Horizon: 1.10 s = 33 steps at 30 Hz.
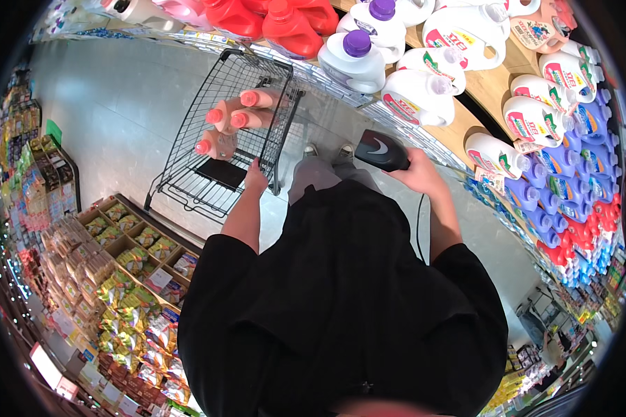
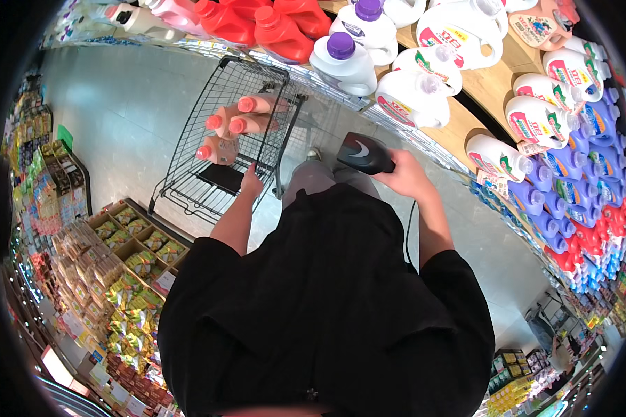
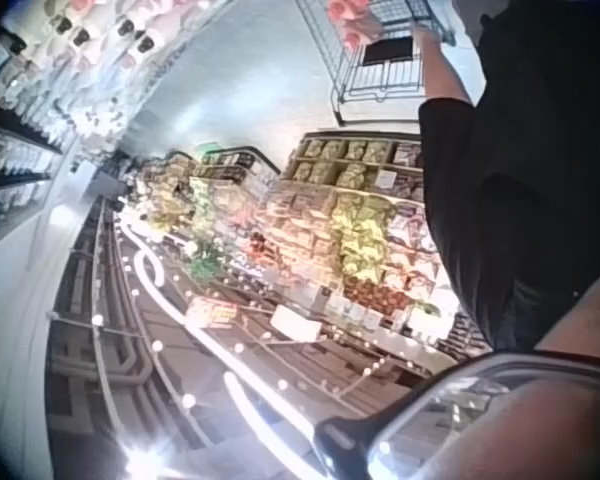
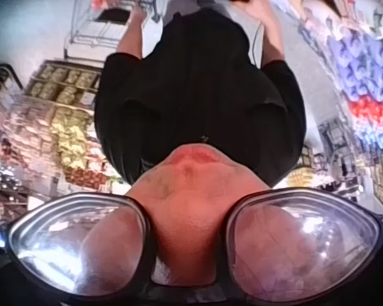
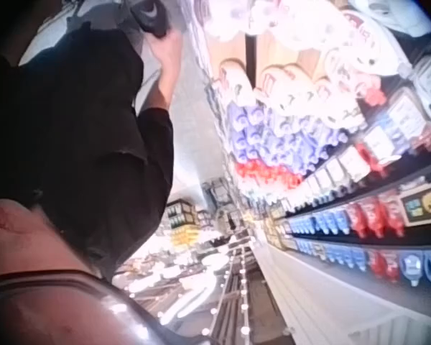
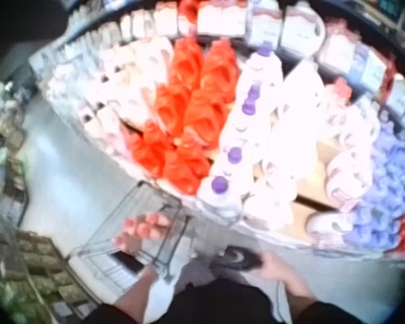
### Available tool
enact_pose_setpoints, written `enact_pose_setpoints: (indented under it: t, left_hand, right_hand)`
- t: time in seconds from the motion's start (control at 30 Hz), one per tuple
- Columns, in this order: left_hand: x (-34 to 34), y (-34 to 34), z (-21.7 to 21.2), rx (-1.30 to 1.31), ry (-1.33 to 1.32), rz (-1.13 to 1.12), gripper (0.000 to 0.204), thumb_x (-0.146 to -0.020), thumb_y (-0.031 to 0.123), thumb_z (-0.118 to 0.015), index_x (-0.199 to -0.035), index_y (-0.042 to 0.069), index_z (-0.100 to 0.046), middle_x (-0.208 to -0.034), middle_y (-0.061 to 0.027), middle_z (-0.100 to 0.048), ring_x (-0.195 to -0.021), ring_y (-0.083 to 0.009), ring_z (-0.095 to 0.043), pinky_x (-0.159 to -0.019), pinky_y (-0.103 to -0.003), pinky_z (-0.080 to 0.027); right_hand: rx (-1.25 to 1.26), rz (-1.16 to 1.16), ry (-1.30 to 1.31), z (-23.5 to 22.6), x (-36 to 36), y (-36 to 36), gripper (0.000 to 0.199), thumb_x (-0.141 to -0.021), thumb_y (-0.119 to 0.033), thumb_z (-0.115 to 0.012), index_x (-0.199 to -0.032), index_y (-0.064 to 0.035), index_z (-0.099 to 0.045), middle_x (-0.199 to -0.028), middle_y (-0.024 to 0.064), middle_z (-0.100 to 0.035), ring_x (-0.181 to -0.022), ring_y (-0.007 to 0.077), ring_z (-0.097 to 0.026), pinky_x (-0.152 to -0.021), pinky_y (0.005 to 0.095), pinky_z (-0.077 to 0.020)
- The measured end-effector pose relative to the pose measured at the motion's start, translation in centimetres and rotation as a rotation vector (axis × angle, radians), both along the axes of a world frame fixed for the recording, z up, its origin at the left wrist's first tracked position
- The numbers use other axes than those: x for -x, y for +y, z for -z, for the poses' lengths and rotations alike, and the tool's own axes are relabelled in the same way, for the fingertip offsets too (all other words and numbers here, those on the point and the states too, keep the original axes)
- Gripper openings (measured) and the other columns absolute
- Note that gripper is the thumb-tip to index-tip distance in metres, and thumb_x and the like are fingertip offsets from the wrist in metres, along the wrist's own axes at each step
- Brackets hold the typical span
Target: Scan various detergent and household cleaner bottles using a handheld scanner.
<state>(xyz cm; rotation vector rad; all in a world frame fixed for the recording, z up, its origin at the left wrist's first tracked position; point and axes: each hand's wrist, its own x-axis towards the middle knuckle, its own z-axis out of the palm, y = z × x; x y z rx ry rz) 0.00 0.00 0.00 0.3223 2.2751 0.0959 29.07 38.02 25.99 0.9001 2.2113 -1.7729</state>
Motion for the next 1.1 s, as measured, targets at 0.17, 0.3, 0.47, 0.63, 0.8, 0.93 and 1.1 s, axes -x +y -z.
enact_pose_setpoints:
  t: [0.17,0.3,0.47,0.63,0.8,0.93,1.1]
  left_hand:
    - [-3.4,-0.2,1.3,-0.108,0.079,-0.001,0.074,-0.081,0.007,-0.060,-0.150,0.010,-0.033,-0.140,-0.0258,-0.050,-0.127,-0.0431,-0.053,-0.106,-0.048,-0.045]
    - [-4.5,-0.1,0.5,-0.042,0.059,0.100,0.057,-0.083,0.007,-0.060,-0.138,0.009,-0.044,-0.118,-0.0241,-0.065,-0.111,-0.0416,-0.064,-0.095,-0.049,-0.051]
    - [-4.7,0.9,-0.3,-0.180,0.078,0.132,0.042,-0.085,0.007,-0.056,-0.127,0.006,-0.057,-0.104,-0.0238,-0.070,-0.102,-0.0415,-0.068,-0.089,-0.052,-0.053]
    - [-5.5,1.3,-0.8,-0.156,0.042,0.242,0.043,-0.084,0.008,-0.058,-0.128,0.006,-0.057,-0.108,-0.0239,-0.070,-0.106,-0.0409,-0.067,-0.091,-0.051,-0.053]
    - [-6.9,1.6,-1.4,-0.157,0.036,0.218,0.039,-0.085,0.006,-0.058,-0.124,0.005,-0.057,-0.110,-0.0242,-0.069,-0.108,-0.0407,-0.066,-0.094,-0.050,-0.052]
    - [-8.1,1.8,-1.5,-0.144,0.018,0.218,0.036,-0.087,0.007,-0.054,-0.123,0.005,-0.057,-0.111,-0.0241,-0.069,-0.108,-0.0405,-0.066,-0.093,-0.050,-0.052]
    - [-9.9,1.5,-0.2,-0.185,0.050,0.238,0.036,-0.087,0.011,-0.055,-0.123,0.009,-0.059,-0.106,-0.0217,-0.070,-0.103,-0.0401,-0.067,-0.089,-0.051,-0.053]
  right_hand:
    - [-0.038,0.002,0.172,-0.4,0.5,-2.0,0.029,-0.080,-0.009,-0.079,-0.106,-0.0016,-0.071,-0.087,0.0046,-0.072,-0.080,0.0091,-0.061,-0.076,0.0302,-0.0516]
    - [-0.011,0.060,0.129,0.1,-0.1,-4.5,0.028,-0.080,-0.010,-0.080,-0.105,-0.0012,-0.071,-0.087,0.0031,-0.072,-0.080,0.0084,-0.060,-0.076,0.0294,-0.0516]
    - [0.008,0.069,0.049,-0.9,-0.4,-7.7,0.028,-0.080,-0.010,-0.081,-0.104,-0.0008,-0.071,-0.087,0.0014,-0.071,-0.082,0.0079,-0.060,-0.078,0.0285,-0.0516]
    - [0.016,0.088,0.080,-1.6,-0.5,-10.3,0.028,-0.080,-0.008,-0.081,-0.104,-0.0005,-0.071,-0.088,0.0015,-0.071,-0.082,0.0083,-0.060,-0.079,0.0286,-0.0516]
    - [0.008,0.101,0.032,-2.8,-1.5,-11.2,0.027,-0.080,-0.007,-0.080,-0.104,-0.0003,-0.071,-0.089,0.0024,-0.072,-0.083,0.0088,-0.061,-0.080,0.0290,-0.0515]
    - [-0.026,0.096,0.018,-2.7,-2.8,-10.8,0.027,-0.080,-0.007,-0.081,-0.104,-0.0003,-0.071,-0.089,0.0026,-0.072,-0.083,0.0090,-0.060,-0.080,0.0292,-0.0515]
    - [-0.024,0.103,0.060,-2.6,-4.7,-9.8,0.028,-0.079,-0.008,-0.081,-0.104,-0.0004,-0.071,-0.089,0.0025,-0.072,-0.083,0.0090,-0.060,-0.080,0.0295,-0.0515]
